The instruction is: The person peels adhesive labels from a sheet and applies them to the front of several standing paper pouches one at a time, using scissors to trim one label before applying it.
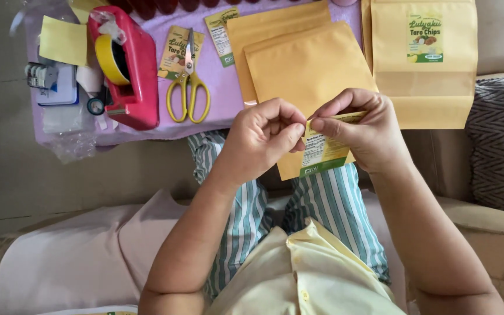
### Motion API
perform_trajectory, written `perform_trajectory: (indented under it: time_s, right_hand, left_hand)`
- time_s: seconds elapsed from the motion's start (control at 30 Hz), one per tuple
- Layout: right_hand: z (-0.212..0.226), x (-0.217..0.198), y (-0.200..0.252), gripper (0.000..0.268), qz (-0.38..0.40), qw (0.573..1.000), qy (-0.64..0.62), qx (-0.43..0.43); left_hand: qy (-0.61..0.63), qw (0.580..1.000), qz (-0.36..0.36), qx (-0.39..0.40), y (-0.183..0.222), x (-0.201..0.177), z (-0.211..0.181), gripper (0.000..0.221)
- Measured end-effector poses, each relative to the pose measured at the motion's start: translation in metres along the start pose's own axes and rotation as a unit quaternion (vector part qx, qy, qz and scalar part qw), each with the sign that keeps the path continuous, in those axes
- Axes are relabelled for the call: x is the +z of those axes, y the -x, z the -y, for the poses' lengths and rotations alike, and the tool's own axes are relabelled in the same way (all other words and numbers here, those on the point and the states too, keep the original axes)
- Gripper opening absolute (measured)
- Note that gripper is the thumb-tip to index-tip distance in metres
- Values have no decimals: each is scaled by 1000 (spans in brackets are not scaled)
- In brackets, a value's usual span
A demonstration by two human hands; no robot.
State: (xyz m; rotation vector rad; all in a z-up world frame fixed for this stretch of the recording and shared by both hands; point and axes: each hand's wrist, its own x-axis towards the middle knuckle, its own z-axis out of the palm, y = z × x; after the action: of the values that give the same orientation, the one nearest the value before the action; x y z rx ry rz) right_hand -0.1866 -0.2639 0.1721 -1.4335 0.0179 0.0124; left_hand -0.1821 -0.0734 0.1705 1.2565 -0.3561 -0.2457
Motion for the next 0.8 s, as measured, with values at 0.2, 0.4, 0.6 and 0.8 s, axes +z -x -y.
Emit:
perform_trajectory:
  time_s: [0.2,0.4,0.6,0.8]
  right_hand:
    - [13,6,-2,29,-5,999,52,-6]
    - [0,-5,-7,30,1,993,116,-34]
    - [13,-11,-9,18,46,996,70,20]
    - [9,-15,-11,20,31,996,85,16]
  left_hand:
    - [-48,998,26,-10,-11,-2,-11,7]
    - [-57,998,24,-14,-16,-8,-13,10]
    - [-106,992,26,-67,-19,-5,-30,4]
    - [-112,991,35,-66,-21,-7,-33,5]
